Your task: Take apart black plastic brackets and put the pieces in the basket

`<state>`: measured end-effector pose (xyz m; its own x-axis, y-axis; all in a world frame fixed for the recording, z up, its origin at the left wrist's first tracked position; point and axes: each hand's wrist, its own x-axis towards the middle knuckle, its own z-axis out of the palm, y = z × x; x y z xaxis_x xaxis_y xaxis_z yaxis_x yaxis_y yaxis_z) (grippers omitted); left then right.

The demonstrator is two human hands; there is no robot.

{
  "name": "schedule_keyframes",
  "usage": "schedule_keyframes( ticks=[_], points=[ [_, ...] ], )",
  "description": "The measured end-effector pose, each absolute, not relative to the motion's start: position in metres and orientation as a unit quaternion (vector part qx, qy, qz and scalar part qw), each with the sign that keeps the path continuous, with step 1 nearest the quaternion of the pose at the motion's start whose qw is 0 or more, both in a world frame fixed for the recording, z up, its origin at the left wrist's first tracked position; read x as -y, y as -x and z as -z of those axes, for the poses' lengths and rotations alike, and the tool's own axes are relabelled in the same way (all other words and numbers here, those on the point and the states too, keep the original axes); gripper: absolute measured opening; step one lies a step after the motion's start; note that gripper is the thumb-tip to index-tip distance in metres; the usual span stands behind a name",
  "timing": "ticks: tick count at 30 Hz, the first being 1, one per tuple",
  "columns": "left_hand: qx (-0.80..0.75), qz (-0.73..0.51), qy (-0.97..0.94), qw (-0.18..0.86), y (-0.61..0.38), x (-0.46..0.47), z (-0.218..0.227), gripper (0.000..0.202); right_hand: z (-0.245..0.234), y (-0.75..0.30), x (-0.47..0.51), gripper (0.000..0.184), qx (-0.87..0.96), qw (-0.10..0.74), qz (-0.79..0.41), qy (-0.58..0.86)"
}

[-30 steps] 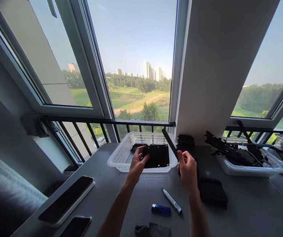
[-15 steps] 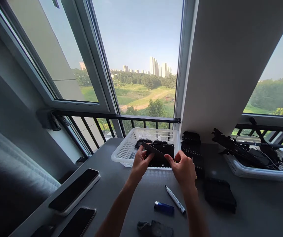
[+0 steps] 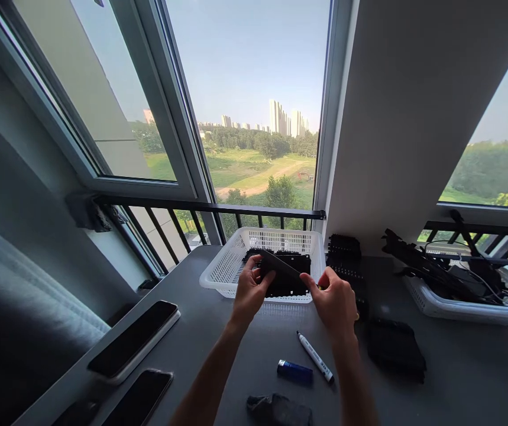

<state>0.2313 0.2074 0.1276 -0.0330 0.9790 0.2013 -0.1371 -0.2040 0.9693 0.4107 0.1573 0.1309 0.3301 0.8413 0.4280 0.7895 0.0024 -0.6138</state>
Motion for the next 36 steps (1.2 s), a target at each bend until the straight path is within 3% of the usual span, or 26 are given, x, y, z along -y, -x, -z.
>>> schedule_keyframes(
  ticks=[18,26,30,36],
  points=[
    [-0.408,-0.590,-0.510,0.475,-0.222,-0.202,-0.137,0.040,-0.129,-0.402,-0.159,0.056,0.582,0.423,-0.059,0.692],
    [-0.436,-0.595,-0.514,0.438,-0.218,-0.206,-0.133,0.041,-0.124,-0.435,-0.164,0.056,0.533,0.491,-0.068,0.686],
    [-0.424,-0.592,-0.521,0.445,-0.221,-0.204,-0.134,0.040,-0.123,-0.419,-0.165,0.055,0.559,0.483,-0.104,0.665],
    [-0.428,-0.596,-0.499,0.462,-0.217,-0.201,-0.138,0.043,-0.123,-0.431,-0.166,0.055,0.538,0.487,-0.068,0.685]
  ],
)
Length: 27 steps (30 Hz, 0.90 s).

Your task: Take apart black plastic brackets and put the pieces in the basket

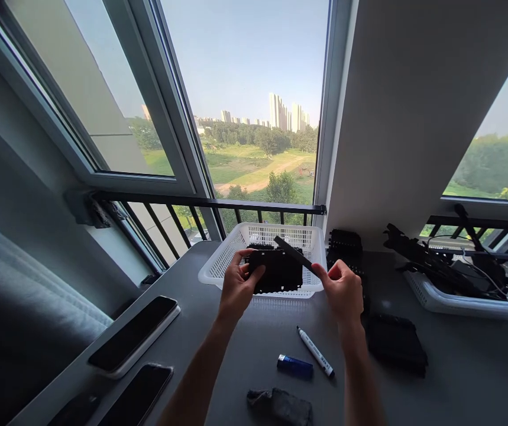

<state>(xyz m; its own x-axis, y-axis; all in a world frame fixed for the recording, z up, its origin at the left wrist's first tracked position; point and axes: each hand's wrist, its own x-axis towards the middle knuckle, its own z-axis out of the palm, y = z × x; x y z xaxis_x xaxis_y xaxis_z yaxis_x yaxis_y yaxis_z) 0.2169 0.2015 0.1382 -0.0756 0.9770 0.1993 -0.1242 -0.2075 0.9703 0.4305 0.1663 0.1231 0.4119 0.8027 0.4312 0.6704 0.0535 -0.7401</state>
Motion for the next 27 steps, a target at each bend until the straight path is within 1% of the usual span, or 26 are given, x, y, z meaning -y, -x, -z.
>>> schedule_keyframes(
  ticks=[3,5,9,12,16,20,23,27],
  points=[
    [-0.436,-0.599,-0.501,0.448,-0.215,-0.203,-0.138,0.042,-0.124,-0.440,-0.165,0.055,0.523,0.505,-0.047,0.685],
    [-0.436,-0.592,-0.508,0.449,-0.216,-0.203,-0.138,0.041,-0.125,-0.436,-0.164,0.055,0.530,0.508,-0.059,0.676],
    [-0.429,-0.575,-0.520,0.463,-0.219,-0.200,-0.140,0.041,-0.124,-0.418,-0.164,0.054,0.553,0.479,-0.098,0.675],
    [-0.432,-0.582,-0.512,0.461,-0.218,-0.200,-0.141,0.041,-0.123,-0.421,-0.166,0.054,0.543,0.471,-0.092,0.689],
    [-0.432,-0.598,-0.491,0.465,-0.216,-0.204,-0.140,0.043,-0.125,-0.439,-0.164,0.055,0.519,0.497,-0.055,0.693],
    [-0.424,-0.596,-0.489,0.475,-0.217,-0.203,-0.141,0.043,-0.129,-0.435,-0.160,0.056,0.526,0.524,-0.085,0.664],
    [-0.420,-0.592,-0.492,0.480,-0.218,-0.200,-0.144,0.044,-0.130,-0.424,-0.159,0.055,0.543,0.501,-0.098,0.666],
    [-0.433,-0.592,-0.496,0.466,-0.216,-0.200,-0.145,0.044,-0.128,-0.429,-0.161,0.055,0.531,0.485,-0.062,0.692]
  ],
)
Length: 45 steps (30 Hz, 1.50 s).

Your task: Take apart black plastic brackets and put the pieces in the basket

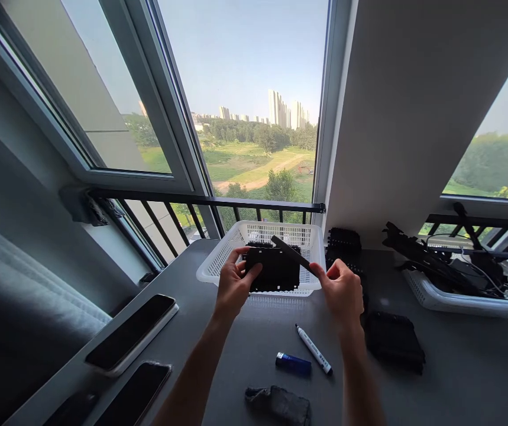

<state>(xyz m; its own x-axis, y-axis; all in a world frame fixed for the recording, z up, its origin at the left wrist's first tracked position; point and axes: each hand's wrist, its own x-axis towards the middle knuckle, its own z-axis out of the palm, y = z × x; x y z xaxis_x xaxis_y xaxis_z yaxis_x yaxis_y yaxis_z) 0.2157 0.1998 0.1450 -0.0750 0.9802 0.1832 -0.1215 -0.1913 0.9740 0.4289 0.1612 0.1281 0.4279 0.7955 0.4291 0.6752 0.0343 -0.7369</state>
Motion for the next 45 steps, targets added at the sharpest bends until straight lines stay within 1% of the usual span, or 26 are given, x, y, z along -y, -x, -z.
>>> schedule_keyframes(
  ticks=[3,6,10,13,16,22,29,32,35,38,41,45],
  points=[
    [-0.437,-0.591,-0.496,0.462,-0.215,-0.202,-0.143,0.043,-0.128,-0.439,-0.161,0.056,0.510,0.492,-0.031,0.705],
    [-0.443,-0.581,-0.505,0.459,-0.217,-0.202,-0.142,0.043,-0.130,-0.435,-0.158,0.056,0.522,0.496,-0.049,0.692],
    [-0.446,-0.569,-0.530,0.444,-0.220,-0.199,-0.142,0.038,-0.133,-0.409,-0.155,0.055,0.565,0.461,-0.097,0.678],
    [-0.444,-0.570,-0.543,0.428,-0.221,-0.199,-0.142,0.035,-0.135,-0.400,-0.156,0.055,0.574,0.433,-0.104,0.687],
    [-0.448,-0.571,-0.535,0.433,-0.220,-0.200,-0.142,0.037,-0.134,-0.411,-0.157,0.055,0.557,0.429,-0.090,0.705],
    [-0.443,-0.567,-0.530,0.449,-0.222,-0.201,-0.138,0.041,-0.135,-0.418,-0.154,0.056,0.548,0.459,-0.088,0.694],
    [-0.431,-0.561,-0.555,0.439,-0.228,-0.196,-0.138,0.038,-0.136,-0.398,-0.154,0.055,0.569,0.425,-0.095,0.698],
    [-0.447,-0.569,-0.535,0.437,-0.222,-0.199,-0.140,0.039,-0.133,-0.416,-0.157,0.055,0.544,0.444,-0.090,0.706],
    [-0.448,-0.576,-0.520,0.444,-0.218,-0.202,-0.141,0.040,-0.131,-0.432,-0.159,0.054,0.507,0.487,-0.075,0.708],
    [-0.441,-0.569,-0.531,0.447,-0.220,-0.201,-0.140,0.040,-0.135,-0.430,-0.159,0.051,0.488,0.523,-0.105,0.691],
    [-0.434,-0.549,-0.558,0.446,-0.229,-0.195,-0.139,0.036,-0.139,-0.414,-0.158,0.054,0.494,0.542,-0.149,0.664],
    [-0.428,-0.527,-0.588,0.439,-0.239,-0.185,-0.139,0.032,-0.138,-0.398,-0.159,0.059,0.486,0.565,-0.152,0.649]
  ],
)
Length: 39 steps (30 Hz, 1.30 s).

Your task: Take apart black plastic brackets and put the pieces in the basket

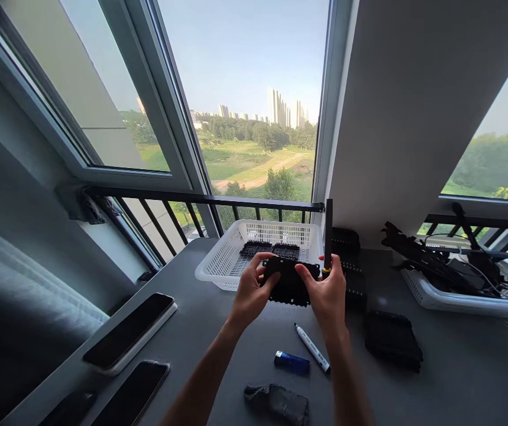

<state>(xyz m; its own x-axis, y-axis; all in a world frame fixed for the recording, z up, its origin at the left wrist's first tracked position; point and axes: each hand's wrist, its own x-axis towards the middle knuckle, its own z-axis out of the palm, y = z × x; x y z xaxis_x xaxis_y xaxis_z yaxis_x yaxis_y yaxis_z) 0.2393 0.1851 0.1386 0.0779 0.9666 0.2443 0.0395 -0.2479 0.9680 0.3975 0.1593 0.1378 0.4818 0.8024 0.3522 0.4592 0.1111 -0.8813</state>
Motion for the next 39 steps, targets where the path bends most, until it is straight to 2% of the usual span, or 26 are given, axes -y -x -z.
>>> schedule_keyframes(
  ticks=[3,8,14,19,24,30,36,39],
  points=[
    [-0.423,-0.522,-0.584,0.456,-0.240,-0.183,-0.140,0.033,-0.137,-0.399,-0.160,0.059,0.488,0.567,-0.147,0.647],
    [-0.420,-0.522,-0.560,0.488,-0.229,-0.191,-0.142,0.037,-0.139,-0.410,-0.161,0.055,0.489,0.576,-0.208,0.621],
    [-0.409,-0.509,-0.529,0.542,-0.220,-0.200,-0.142,0.045,-0.137,-0.408,-0.159,0.055,0.455,0.592,-0.393,0.537],
    [-0.436,-0.516,-0.601,0.427,-0.220,-0.197,-0.141,0.038,-0.144,-0.402,-0.154,0.050,0.442,0.591,-0.437,0.514],
    [-0.482,-0.518,-0.615,0.347,-0.224,-0.194,-0.140,0.044,-0.149,-0.400,-0.151,0.049,0.446,0.585,-0.458,0.499],
    [-0.394,-0.549,-0.538,0.504,-0.224,-0.200,-0.141,0.052,-0.144,-0.400,-0.156,0.048,0.416,0.604,-0.477,0.485],
    [-0.402,-0.647,-0.419,0.494,-0.224,-0.208,-0.133,0.049,-0.142,-0.399,-0.157,0.049,0.429,0.598,-0.492,0.464],
    [-0.400,-0.648,-0.388,0.519,-0.225,-0.208,-0.134,0.047,-0.139,-0.399,-0.159,0.054,0.439,0.588,-0.498,0.462]
  ],
)
